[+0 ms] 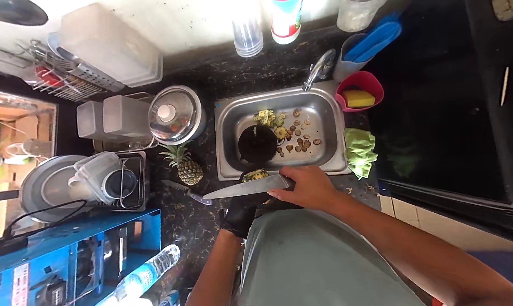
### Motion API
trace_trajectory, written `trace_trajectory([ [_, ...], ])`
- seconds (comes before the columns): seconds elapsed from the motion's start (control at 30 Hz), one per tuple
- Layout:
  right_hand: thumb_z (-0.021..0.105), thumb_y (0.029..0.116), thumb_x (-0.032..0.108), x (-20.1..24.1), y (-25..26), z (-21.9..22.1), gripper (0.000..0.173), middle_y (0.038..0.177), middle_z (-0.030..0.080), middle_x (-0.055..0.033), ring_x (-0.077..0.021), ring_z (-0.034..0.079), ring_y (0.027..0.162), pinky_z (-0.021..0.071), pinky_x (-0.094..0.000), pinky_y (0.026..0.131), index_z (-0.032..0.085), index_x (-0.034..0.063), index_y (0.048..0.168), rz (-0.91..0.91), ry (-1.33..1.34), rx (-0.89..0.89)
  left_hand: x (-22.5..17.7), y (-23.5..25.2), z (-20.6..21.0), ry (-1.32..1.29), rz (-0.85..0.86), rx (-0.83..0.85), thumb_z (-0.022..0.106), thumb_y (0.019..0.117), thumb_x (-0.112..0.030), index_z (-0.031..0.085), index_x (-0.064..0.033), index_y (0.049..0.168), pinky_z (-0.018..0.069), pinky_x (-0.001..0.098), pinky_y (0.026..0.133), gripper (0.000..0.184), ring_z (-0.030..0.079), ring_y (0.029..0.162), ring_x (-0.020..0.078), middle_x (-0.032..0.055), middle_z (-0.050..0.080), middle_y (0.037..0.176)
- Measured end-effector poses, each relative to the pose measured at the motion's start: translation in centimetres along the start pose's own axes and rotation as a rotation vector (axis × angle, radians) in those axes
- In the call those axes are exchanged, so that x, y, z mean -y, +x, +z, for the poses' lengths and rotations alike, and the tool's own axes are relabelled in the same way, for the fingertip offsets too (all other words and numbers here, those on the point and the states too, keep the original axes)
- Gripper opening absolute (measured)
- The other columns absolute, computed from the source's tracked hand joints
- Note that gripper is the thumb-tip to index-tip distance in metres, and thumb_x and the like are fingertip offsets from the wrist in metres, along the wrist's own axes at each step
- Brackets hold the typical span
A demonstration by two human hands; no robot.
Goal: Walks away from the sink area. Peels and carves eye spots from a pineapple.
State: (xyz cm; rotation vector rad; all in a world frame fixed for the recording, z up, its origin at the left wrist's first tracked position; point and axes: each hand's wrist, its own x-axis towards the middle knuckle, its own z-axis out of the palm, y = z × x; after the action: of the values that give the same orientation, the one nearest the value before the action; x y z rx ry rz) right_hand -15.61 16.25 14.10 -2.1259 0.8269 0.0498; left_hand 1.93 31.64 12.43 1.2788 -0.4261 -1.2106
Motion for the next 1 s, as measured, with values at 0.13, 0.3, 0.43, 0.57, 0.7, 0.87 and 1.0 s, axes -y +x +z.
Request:
trace_trajectory([
  [0.13,0.048,0.0857,0.084,-1.3,0.9,0.2,0.074,0.073,0.067,-0.0066,-0.0264,0.068,0.075,0.0524,-0.0549,0.066,0.070,0.0138,0.095,-0.046,0.029,-0.074,-0.2,0.5,0.0,0.097,-0.014,-0.014,0.083,0.0760,-0.004,0.065,0.0025,0.115,0.0590,0.0421,0.090,0.044,0.070,0.101,0.0224,0.0135,0.073,0.107],
  [0.3,0.046,0.0830,0.089,-5.8,1.9,-0.2,0.079,0.084,0.070,-0.0087,-0.0291,0.068,0.084,0.0517,-0.0592,0.075,0.071,0.0165,0.102,0.186,0.010,0.117,-2.1,1.8,-0.4,0.098,-0.167,-0.106,0.088,0.0625,-0.008,0.047,0.0024,0.137,0.0614,0.0462,0.084,0.085,0.070,0.099,0.0299,0.0217,0.068,0.114],
  [0.43,0.045,0.0838,0.088,-7.4,1.6,1.0,0.078,0.079,0.066,-0.0078,-0.0282,0.066,0.080,0.0503,-0.0572,0.073,0.069,0.0156,0.097,0.237,-0.001,0.153,-1.4,1.6,-0.3,0.080,-0.205,-0.129,0.086,0.0637,-0.009,0.047,0.0029,0.134,0.0613,0.0447,0.082,0.081,0.070,0.097,0.0284,0.0203,0.068,0.111],
  [0.57,0.044,0.0832,0.089,-8.4,1.2,0.9,0.079,0.079,0.066,-0.0079,-0.0279,0.066,0.080,0.0500,-0.0562,0.073,0.069,0.0152,0.096,0.294,-0.042,0.153,-1.4,1.4,-1.1,0.061,-0.201,-0.128,0.086,0.0646,-0.011,0.044,0.0037,0.136,0.0614,0.0462,0.082,0.084,0.070,0.098,0.0304,0.0215,0.067,0.113],
  [0.7,0.042,0.0831,0.090,-7.2,1.1,-0.1,0.082,0.081,0.067,-0.0087,-0.0290,0.066,0.082,0.0498,-0.0567,0.073,0.070,0.0154,0.100,0.315,-0.052,0.156,-1.5,1.8,-0.8,-0.010,-0.241,-0.147,0.081,0.0696,-0.005,0.044,0.0019,0.136,0.0607,0.0450,0.081,0.076,0.069,0.096,0.0292,0.0208,0.066,0.112],
  [0.87,0.043,0.0844,0.089,-0.9,1.2,-1.3,0.083,0.078,0.067,-0.0091,-0.0293,0.067,0.078,0.0518,-0.0581,0.070,0.071,0.0128,0.098,0.138,0.010,0.104,-1.2,1.8,0.5,0.102,-0.186,-0.062,0.085,0.0682,-0.004,0.052,0.0053,0.128,0.0601,0.0429,0.089,0.069,0.070,0.100,0.0250,0.0182,0.070,0.110],
  [1.0,0.048,0.0833,0.088,-3.6,2.1,-1.3,0.080,0.088,0.072,-0.0116,-0.0323,0.070,0.087,0.0531,-0.0626,0.077,0.074,0.0144,0.103,0.198,0.051,0.055,-2.1,1.9,0.4,0.070,-0.118,-0.039,0.085,0.0627,-0.004,0.044,0.0044,0.134,0.0614,0.0455,0.084,0.082,0.070,0.100,0.0297,0.0209,0.068,0.112],
])
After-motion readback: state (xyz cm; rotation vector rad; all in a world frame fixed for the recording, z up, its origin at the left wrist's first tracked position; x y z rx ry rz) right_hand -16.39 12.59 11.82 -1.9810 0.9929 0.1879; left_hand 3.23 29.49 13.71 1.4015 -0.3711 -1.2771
